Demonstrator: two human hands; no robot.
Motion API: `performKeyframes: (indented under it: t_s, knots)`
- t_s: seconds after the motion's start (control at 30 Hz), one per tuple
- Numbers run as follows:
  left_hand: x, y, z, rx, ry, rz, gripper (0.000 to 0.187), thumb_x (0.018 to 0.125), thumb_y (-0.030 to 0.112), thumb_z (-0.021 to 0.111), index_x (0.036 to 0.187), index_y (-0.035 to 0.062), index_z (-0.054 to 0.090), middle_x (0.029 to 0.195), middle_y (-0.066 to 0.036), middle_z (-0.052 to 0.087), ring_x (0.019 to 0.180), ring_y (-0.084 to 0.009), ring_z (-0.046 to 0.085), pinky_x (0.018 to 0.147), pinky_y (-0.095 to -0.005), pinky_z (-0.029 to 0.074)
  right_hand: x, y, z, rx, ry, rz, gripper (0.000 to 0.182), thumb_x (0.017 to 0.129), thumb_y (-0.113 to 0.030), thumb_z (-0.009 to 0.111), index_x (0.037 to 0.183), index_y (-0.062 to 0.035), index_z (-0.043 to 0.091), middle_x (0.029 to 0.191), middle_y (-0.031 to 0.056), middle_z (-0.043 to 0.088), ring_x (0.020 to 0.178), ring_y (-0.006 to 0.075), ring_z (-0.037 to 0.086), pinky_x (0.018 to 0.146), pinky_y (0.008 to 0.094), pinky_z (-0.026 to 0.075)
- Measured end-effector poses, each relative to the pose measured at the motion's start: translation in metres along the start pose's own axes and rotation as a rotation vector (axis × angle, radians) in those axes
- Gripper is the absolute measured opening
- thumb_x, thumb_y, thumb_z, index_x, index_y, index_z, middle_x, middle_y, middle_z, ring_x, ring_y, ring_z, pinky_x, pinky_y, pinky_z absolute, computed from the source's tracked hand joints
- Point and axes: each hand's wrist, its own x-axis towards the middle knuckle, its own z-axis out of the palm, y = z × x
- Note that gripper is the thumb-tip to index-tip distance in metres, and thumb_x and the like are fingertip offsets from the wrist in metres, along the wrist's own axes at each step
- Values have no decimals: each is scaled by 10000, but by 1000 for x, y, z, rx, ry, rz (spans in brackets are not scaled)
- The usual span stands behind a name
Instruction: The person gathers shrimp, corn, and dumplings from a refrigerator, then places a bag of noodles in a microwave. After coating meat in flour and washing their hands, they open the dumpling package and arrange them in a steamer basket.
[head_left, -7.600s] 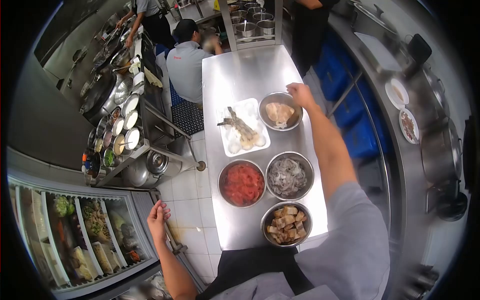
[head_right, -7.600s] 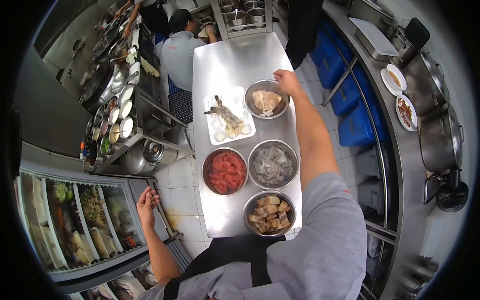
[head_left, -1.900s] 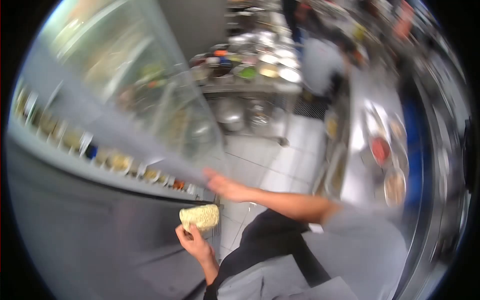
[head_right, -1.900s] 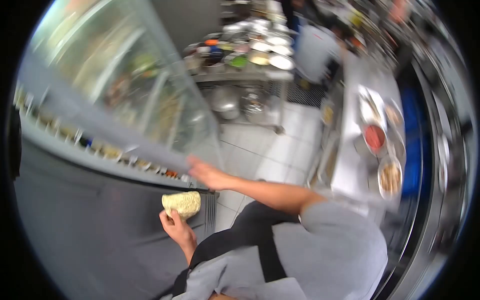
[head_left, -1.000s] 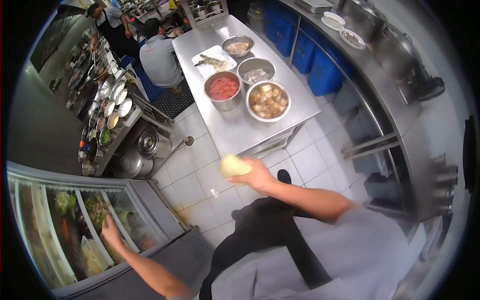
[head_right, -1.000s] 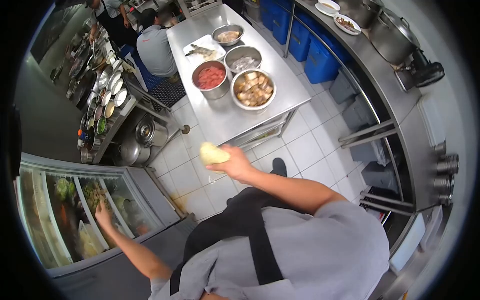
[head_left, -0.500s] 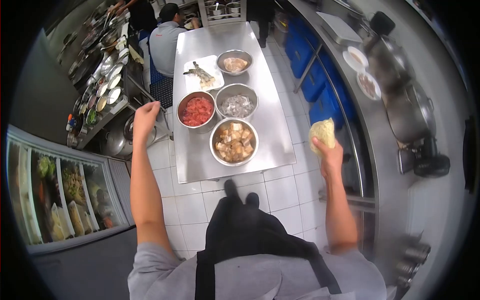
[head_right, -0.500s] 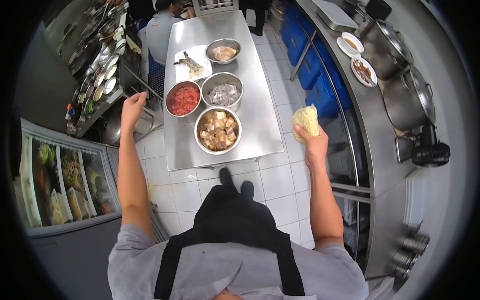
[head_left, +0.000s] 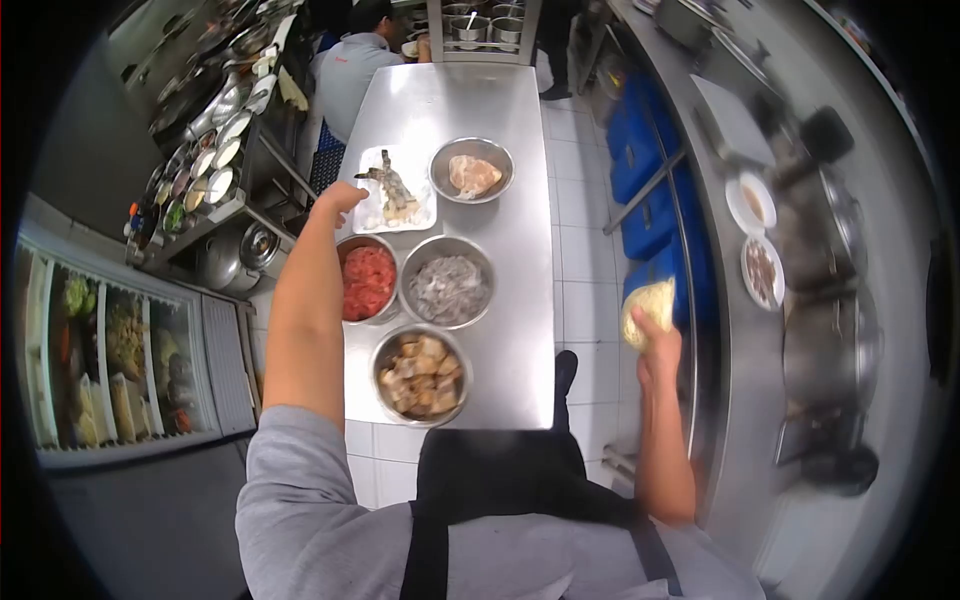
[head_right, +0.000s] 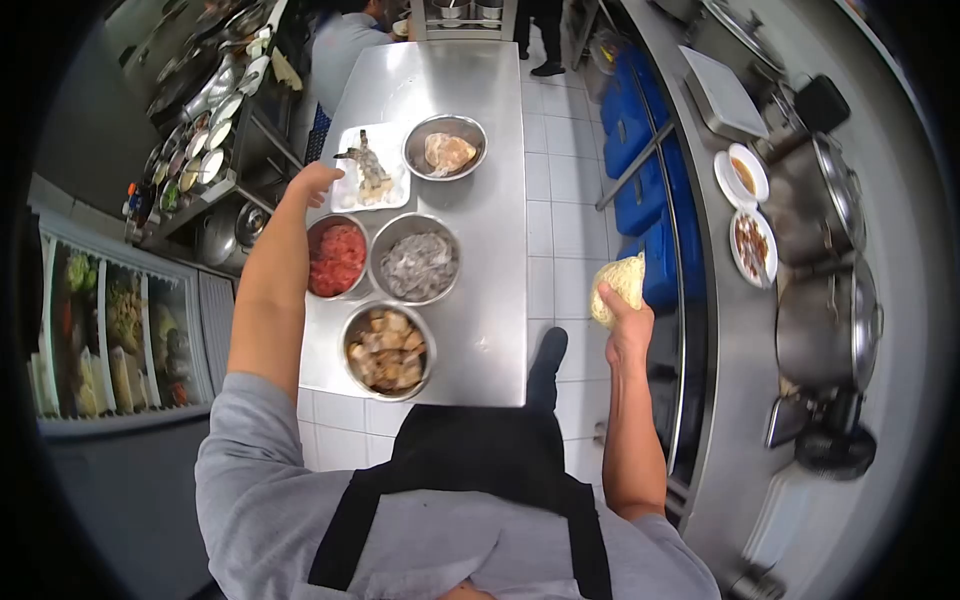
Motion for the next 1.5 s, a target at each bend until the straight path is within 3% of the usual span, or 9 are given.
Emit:
performKeyframes:
  t_s: [0.47,0.57,0.63,0.73,0.8,1.1,1.33,1.4,1.5]
  knots:
    - [58,106,92,-176,258,-285,375,813,153,664,1124,-52,631,1018,-197,689,835,-366,702,669,-461,581,316,-42,-24,-470,-275,110,355,744,-164,808,994,45,667,889,93,681,781,154,632,710,303,492]
    - [24,153,77,172,748,62,386,836,250,637,1089,-41,655,998,-284,659,900,-410,668,829,-448,529,322,-49,12,-558,-513,-166,383,751,-204,819,1018,13,651,897,84,664,773,138,620,714,293,493]
    - [-37,239,109,-164,580,266,408,889,376,619,1106,37,683,855,-190,703,797,-316,700,741,-372,540,326,-69,58,-491,-666,-359,372,753,-201,819,995,9,630,893,71,639,779,137,608,715,292,496]
    - [-116,323,179,-927,18,517,572,936,352,598,1431,122,426,1298,-84,542,1112,-201,561,861,-319,518,320,-108,131,-488,-949,-600,353,741,-204,812,978,-27,620,930,79,586,846,202,587,762,329,484]
    - [-106,338,202,-1069,203,898,450,932,223,610,1334,57,494,1218,-98,586,1068,-189,580,855,-319,521,314,-114,169,-383,-1175,-647,399,701,-220,840,990,-33,638,958,82,562,860,192,567,760,317,469]
    - [-23,378,150,-1490,820,526,197,936,195,636,875,22,564,735,-4,551,590,-88,489,526,-233,408,358,-159,283,-556,-1442,-278,338,639,-198,831,838,11,656,882,85,543,805,170,539,713,317,446]
    - [19,411,118,-1408,907,508,231,925,213,660,901,0,574,731,-25,573,590,-108,508,521,-245,419,389,-170,330,-564,-1415,35,332,656,-190,747,876,32,636,902,111,603,825,172,576,708,321,461]
    - [50,404,116,-1428,977,443,245,924,227,657,933,-8,588,714,-16,577,584,-111,510,507,-260,422,405,-150,347,-578,-1372,-411,383,650,-224,772,902,23,621,911,101,615,769,158,574,695,316,470]
    - [77,339,138,-7,1008,257,434,1008,230,428,1439,182,445,1401,-228,427,1307,-359,362,1126,-424,230,417,-131,359,-553,-1434,-146,624,641,-365,872,1035,31,593,965,90,597,857,159,576,748,314,495]
